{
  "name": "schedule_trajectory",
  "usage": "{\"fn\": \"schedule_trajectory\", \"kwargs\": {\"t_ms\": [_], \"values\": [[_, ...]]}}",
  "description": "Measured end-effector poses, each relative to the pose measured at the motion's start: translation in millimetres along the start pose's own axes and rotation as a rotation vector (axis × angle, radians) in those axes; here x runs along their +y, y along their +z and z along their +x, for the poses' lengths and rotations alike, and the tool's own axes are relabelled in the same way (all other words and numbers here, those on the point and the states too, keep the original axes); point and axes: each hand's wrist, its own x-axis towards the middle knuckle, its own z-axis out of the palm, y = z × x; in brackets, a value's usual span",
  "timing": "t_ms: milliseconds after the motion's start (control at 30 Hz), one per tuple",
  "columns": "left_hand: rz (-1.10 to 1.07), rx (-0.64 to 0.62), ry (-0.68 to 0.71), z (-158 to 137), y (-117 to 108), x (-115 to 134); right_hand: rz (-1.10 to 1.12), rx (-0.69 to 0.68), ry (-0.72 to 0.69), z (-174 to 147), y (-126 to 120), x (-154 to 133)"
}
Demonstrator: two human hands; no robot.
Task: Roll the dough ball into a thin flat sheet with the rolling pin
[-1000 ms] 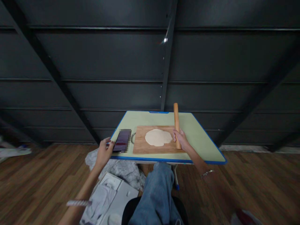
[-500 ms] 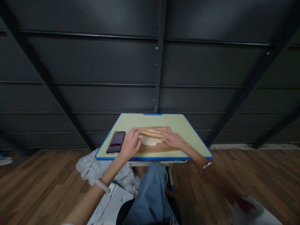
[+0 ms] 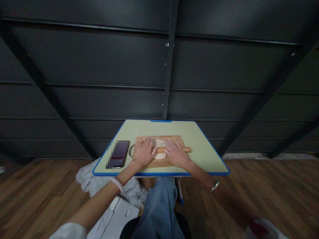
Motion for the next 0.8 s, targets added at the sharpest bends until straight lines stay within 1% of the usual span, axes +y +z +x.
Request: {"fn": "schedule_trajectory", "kwargs": {"t_ms": [67,167,267,333,400,467,533,567,633,700,800], "values": [[-0.004,-0.032,0.005,10.0,0.7,-2.7,-0.001,0.000,0.004,10.1,4.2,0.8],[-0.028,-0.119,-0.011,35.5,3.9,-10.9,0.007,-0.029,0.034,30.8,10.0,10.2],[-0.081,-0.247,-0.004,64.4,12.3,-21.2,0.016,-0.072,0.080,52.9,17.3,24.1],[-0.114,-0.286,0.010,80.8,19.6,-27.3,0.039,-0.119,0.115,66.6,21.7,33.1],[-0.127,-0.257,0.057,94.4,26.0,-32.4,0.076,-0.184,0.144,79.2,24.7,40.9],[-0.130,-0.202,0.157,106.0,30.0,-36.7,0.107,-0.230,0.171,91.1,26.7,47.8],[-0.131,-0.164,0.251,116.0,31.3,-40.2,0.113,-0.232,0.183,102.0,28.9,54.1],[-0.131,-0.159,0.276,120.2,31.2,-41.6,0.105,-0.217,0.179,106.8,30.3,57.0],[-0.128,-0.157,0.274,126.3,30.5,-43.5,0.087,-0.179,0.179,114.6,33.4,62.2],[-0.125,-0.163,0.237,128.7,30.0,-44.1,0.079,-0.154,0.210,119.0,35.3,65.6],[-0.130,-0.196,0.150,126.4,31.3,-43.9,0.100,-0.179,0.297,118.7,32.3,64.9]]}}
